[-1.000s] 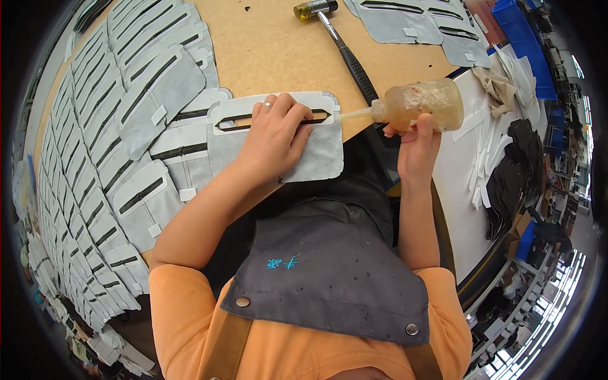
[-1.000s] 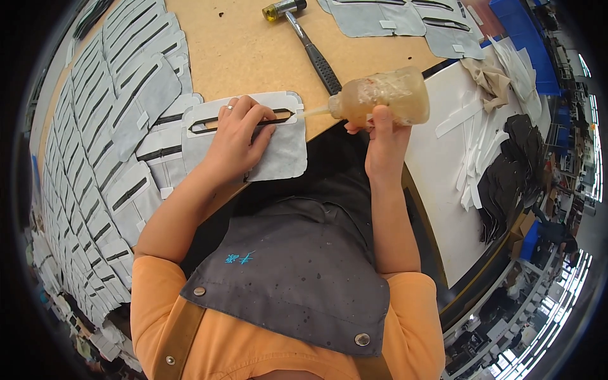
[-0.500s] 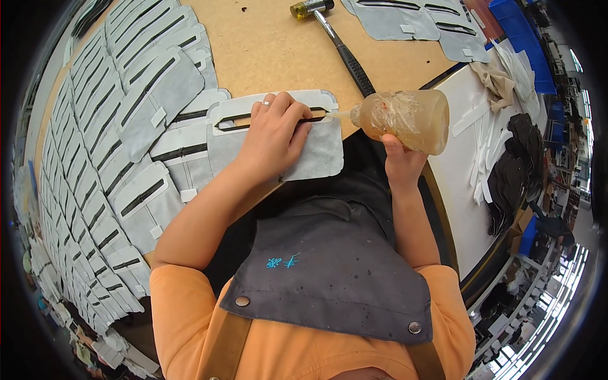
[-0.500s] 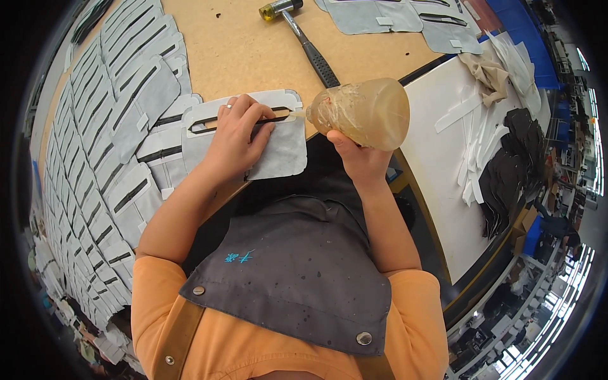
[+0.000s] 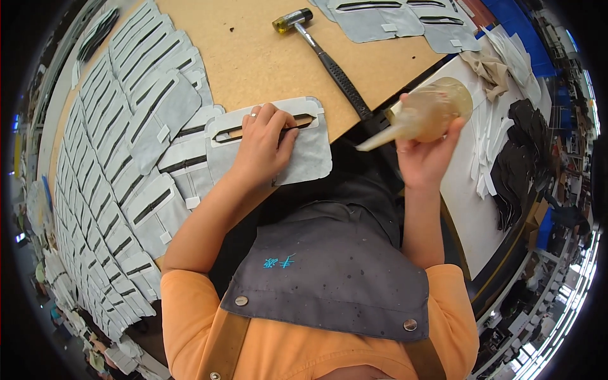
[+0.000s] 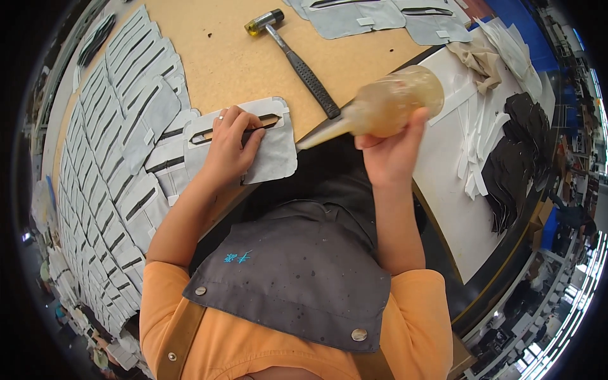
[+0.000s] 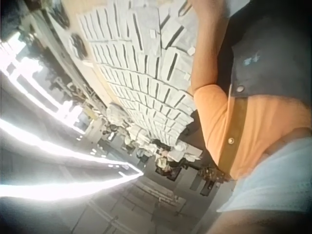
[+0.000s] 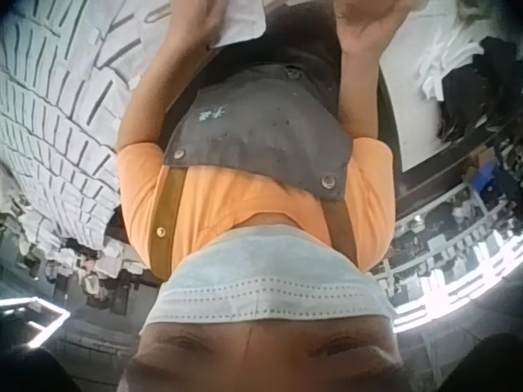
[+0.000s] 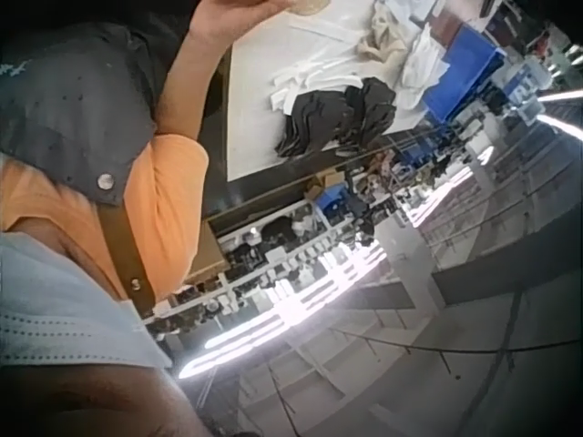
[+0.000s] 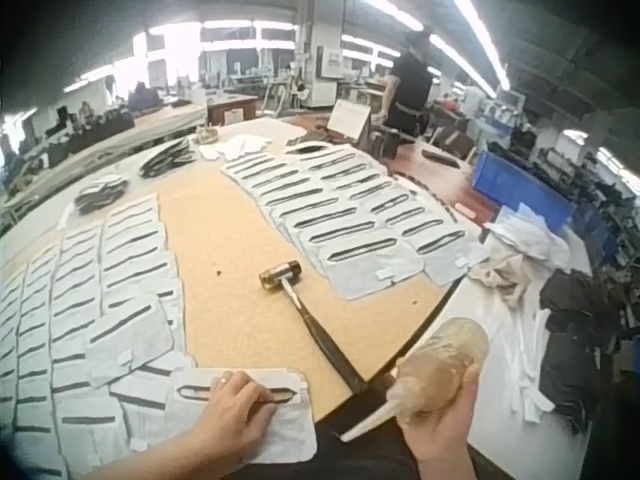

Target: Manually assemble gray leather or synthetic pouches by applying adhesive, folding edges, and securing them with a hammer.

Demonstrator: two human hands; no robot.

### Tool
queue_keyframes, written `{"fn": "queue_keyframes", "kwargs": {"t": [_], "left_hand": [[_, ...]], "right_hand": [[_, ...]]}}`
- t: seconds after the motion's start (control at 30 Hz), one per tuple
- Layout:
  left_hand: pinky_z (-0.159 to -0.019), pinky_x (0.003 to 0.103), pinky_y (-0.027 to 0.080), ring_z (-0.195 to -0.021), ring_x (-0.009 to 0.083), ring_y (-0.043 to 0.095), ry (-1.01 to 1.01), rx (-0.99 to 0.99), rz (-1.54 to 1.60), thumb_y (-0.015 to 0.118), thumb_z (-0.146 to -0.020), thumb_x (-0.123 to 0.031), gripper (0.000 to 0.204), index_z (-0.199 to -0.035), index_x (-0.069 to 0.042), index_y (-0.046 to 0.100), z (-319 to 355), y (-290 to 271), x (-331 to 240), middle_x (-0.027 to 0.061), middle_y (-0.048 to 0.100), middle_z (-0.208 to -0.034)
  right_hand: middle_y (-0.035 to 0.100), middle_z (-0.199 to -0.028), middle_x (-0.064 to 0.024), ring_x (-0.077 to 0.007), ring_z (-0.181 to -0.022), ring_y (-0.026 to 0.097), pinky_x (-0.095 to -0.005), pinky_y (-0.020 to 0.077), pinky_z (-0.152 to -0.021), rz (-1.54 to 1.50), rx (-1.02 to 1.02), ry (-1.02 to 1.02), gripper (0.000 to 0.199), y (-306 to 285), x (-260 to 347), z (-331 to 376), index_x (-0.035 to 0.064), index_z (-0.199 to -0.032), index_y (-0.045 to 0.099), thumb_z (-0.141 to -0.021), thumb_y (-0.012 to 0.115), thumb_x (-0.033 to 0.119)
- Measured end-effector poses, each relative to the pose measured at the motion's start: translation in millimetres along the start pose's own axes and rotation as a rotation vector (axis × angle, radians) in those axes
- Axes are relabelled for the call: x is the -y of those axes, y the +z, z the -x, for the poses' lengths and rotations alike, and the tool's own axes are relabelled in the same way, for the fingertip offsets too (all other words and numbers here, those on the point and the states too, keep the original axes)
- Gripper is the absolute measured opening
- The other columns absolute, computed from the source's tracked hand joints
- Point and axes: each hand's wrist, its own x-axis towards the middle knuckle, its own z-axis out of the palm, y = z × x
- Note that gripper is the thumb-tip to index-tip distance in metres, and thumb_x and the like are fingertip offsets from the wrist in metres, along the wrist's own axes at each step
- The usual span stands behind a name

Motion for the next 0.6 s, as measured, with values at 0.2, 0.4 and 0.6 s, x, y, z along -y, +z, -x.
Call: {"fn": "queue_keyframes", "kwargs": {"t": [0.2,0.4,0.6], "left_hand": [[-0.081,0.037,0.041,-0.085,0.0271,0.055,-0.057,0.01,0.056,0.064,-0.085,-0.005,0.008,-0.09,-0.003,0.057,-31.3,-11.7,-11.2,0.0099,0.058,-0.088],[-0.072,0.027,0.048,-0.075,0.0149,0.059,0.037,-0.14,0.346,0.061,-0.091,-0.007,0.01,-0.097,0.0,0.058,-144.1,13.7,-38.6,0.0083,0.062,-0.085],[-0.077,0.038,0.049,-0.084,0.0331,0.062,0.054,-0.129,0.328,0.057,-0.088,-0.008,0.016,-0.1,0.0,0.063,-261.5,114.2,-46.3,0.0194,0.065,-0.092]], "right_hand": [[0.05,-0.129,-0.0194,-0.0126,-0.052,0.04,-0.0248,0.0382,-0.048,-0.648,-0.025,0.03,0.07,-64.9,49.7,-2.7,0.0042,-0.132,0.043,-0.087,0.062,0.055],[0.052,-0.13,-0.0219,-0.0148,-0.055,0.046,-0.0269,0.0419,-0.048,-0.513,-0.295,-0.149,0.074,-100.2,67.4,20.2,0.0035,-0.135,0.042,-0.089,0.057,0.059],[0.056,-0.128,-0.0217,-0.0188,-0.072,0.061,-0.0273,0.0464,-0.049,-0.469,-0.311,-0.169,0.07,-121.6,59.8,36.3,0.0119,-0.137,0.044,-0.089,0.055,0.061]]}}
